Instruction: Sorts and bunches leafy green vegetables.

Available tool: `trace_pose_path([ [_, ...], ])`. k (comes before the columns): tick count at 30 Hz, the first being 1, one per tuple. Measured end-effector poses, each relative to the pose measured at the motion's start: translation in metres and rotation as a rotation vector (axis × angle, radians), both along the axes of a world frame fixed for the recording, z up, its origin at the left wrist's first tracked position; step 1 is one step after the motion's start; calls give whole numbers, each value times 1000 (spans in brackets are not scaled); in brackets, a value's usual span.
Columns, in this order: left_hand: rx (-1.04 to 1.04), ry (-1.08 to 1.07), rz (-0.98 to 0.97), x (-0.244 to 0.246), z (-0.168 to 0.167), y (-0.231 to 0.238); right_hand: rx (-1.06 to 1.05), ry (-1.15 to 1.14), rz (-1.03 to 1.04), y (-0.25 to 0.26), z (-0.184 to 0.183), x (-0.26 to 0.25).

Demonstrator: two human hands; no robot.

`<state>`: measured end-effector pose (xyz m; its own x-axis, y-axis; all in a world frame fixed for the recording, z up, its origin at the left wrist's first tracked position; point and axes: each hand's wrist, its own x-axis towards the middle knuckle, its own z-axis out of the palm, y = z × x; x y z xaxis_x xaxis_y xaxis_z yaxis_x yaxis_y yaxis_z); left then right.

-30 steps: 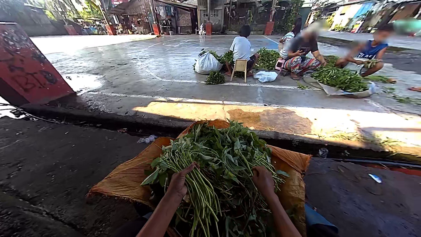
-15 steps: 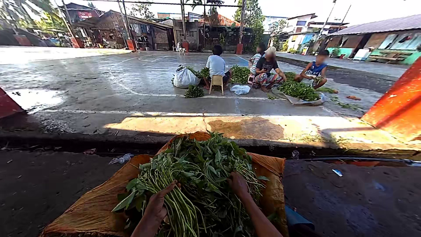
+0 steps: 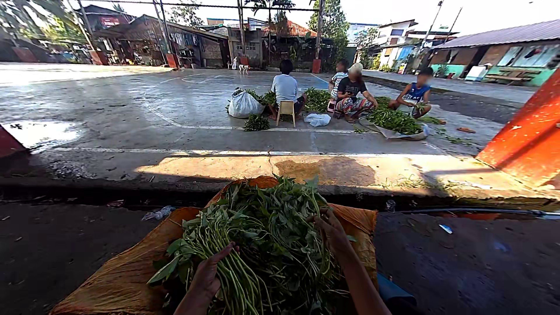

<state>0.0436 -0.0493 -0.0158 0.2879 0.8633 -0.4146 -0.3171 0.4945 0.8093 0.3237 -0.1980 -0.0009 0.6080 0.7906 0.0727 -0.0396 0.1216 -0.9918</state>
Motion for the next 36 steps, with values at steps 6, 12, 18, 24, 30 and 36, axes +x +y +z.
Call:
trace_pose_path([
  [6, 5, -11, 12, -1, 1, -2, -12, -59, 111, -4, -4, -23],
  [12, -7, -21, 7, -1, 1, -1, 35, -151, 257, -2, -15, -45],
  [18, -5, -14, -8, -2, 1, -2, 55, -201, 277, 2, -23, -70],
  [24, -8, -24, 2, -5, 1, -1, 31, -164, 345, 4, -30, -77],
  [30, -32, -35, 5, -3, 4, -2, 34, -163, 301, 2, -33, -84],
  [36, -9, -42, -65, -1, 8, -11, 91, -327, 194, 6, -47, -106],
])
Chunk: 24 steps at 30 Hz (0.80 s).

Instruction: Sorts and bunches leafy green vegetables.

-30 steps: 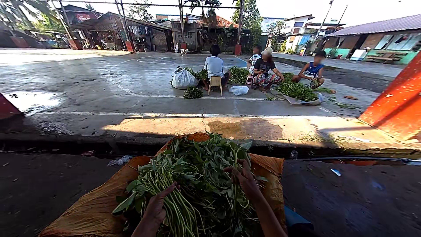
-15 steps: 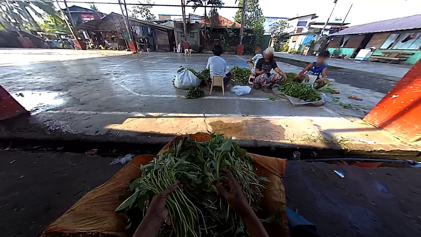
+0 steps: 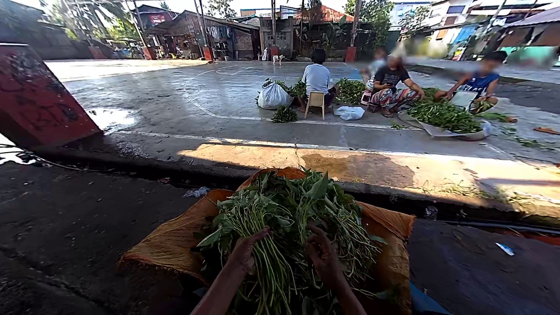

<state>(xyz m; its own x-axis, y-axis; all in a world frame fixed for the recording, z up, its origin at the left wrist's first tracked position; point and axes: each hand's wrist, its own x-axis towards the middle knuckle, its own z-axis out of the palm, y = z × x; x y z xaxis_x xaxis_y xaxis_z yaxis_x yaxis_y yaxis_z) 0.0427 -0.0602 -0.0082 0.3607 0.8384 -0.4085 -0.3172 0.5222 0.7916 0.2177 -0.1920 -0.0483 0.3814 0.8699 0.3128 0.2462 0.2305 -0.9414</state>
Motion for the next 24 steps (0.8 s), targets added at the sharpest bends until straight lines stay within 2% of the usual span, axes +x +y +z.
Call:
trace_pose_path([
  [8, 70, -43, -118, 5, -2, -10, 72, -170, 5, 10, -11, -34],
  [13, 99, -75, -89, 8, -2, -12, 97, -293, -113, 13, -11, -39],
  [20, 72, -3, -24, 10, 0, -10, 112, -510, -227, 12, -6, -46],
  [24, 74, -35, -67, 8, -2, -7, 105, -511, -209, 12, -7, -49],
])
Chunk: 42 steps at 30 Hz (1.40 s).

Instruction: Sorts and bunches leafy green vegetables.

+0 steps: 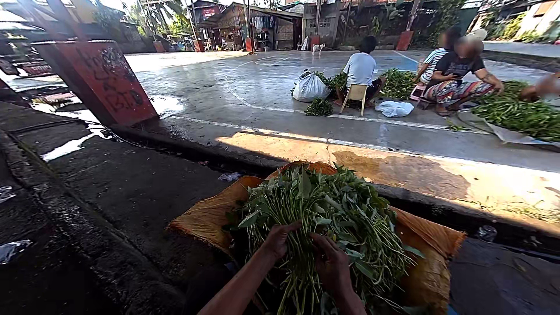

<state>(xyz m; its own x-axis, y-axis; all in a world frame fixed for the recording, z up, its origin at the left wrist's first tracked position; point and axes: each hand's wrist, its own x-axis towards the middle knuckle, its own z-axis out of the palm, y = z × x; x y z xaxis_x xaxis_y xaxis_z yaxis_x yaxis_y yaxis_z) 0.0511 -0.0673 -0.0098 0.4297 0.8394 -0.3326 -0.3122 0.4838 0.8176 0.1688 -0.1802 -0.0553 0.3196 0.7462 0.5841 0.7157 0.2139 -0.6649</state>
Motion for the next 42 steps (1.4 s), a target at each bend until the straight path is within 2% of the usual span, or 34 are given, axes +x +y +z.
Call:
trace_pose_path([
  [3, 38, -8, -31, -2, 2, -1, -55, 6, 20, -2, 3, 1],
  [7, 112, 63, -26, 0, 3, -6, -120, 18, -54, 1, 18, -4],
  [11, 145, 124, -18, 4, 2, -18, 9, 148, -153, 20, 25, -9],
  [15, 133, 11, -64, 4, 0, -19, 105, 412, -214, 27, 27, -9],
  [19, 73, -37, -193, -4, 4, -16, 50, 540, -127, 26, 17, -5],
  [26, 38, -91, -375, -6, 1, -20, -165, 778, 214, 28, 21, 22],
  [29, 12, -82, -296, -3, 2, -19, -271, 747, 192, 21, 15, 40],
  [32, 65, 12, -208, 0, 1, -15, -201, 665, -50, 7, 23, 45],
  [35, 130, 111, -182, 4, -2, -19, -196, 536, -173, 6, 41, 38],
  [37, 149, 123, -223, 5, -3, -26, -277, 452, -178, 9, 52, 32],
  [39, 139, 124, -337, 2, -1, -28, -238, 385, -154, 18, 56, 23],
  [42, 58, 96, -463, -9, 3, -21, -245, 362, -19, 24, 57, 24],
])
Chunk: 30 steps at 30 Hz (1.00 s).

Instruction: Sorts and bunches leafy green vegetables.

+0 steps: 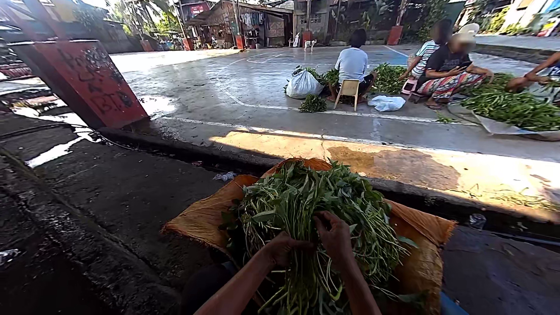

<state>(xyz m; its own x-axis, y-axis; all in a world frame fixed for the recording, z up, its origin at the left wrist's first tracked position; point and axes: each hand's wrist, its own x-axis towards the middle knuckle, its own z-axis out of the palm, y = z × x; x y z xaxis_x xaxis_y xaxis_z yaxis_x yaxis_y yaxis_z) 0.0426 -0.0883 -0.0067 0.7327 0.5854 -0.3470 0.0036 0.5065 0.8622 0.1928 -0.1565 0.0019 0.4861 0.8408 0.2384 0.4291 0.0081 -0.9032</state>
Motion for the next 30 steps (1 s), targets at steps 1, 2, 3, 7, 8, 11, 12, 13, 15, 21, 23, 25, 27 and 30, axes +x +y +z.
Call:
trace_pose_path([
  [1, -8, -25, -4, -3, -1, 3, -8, 56, 69, -1, -1, 8],
  [2, -7, -58, 6, -6, -1, 7, 11, 114, 111, -5, -3, 15],
  [3, 1, -93, 26, -7, 0, 10, 63, 145, 112, -11, -8, 22],
  [7, 36, -194, 150, -13, 3, 29, 151, 87, 134, -47, -33, 31],
  [8, 37, -201, 191, -14, 4, 32, 127, 48, 212, -55, -41, 30],
  [11, 9, -218, 324, -14, 8, 36, 59, -22, 420, -62, -55, 18],
  [12, 3, -234, 360, -13, 9, 37, 50, -25, 438, -60, -54, 14],
  [13, 6, -245, 399, -13, 10, 38, 46, -19, 434, -56, -52, 10],
  [15, -1, -296, 468, -13, 11, 42, 64, 34, 420, -46, -43, 6],
  [21, -151, -721, 457, -21, 7, 49, 24, 499, 594, -22, -24, -4],
  [23, -122, -706, 468, -23, 9, 47, 20, 606, 657, -23, -30, -8],
  [25, -53, -623, 472, -22, 12, 50, 37, 646, 702, -27, -39, -13],
  [27, -9, -451, 518, -19, 15, 54, 28, 602, 683, -36, -51, -17],
  [30, -117, -231, 662, -11, 15, 59, -106, 476, 538, -53, -63, -23],
])
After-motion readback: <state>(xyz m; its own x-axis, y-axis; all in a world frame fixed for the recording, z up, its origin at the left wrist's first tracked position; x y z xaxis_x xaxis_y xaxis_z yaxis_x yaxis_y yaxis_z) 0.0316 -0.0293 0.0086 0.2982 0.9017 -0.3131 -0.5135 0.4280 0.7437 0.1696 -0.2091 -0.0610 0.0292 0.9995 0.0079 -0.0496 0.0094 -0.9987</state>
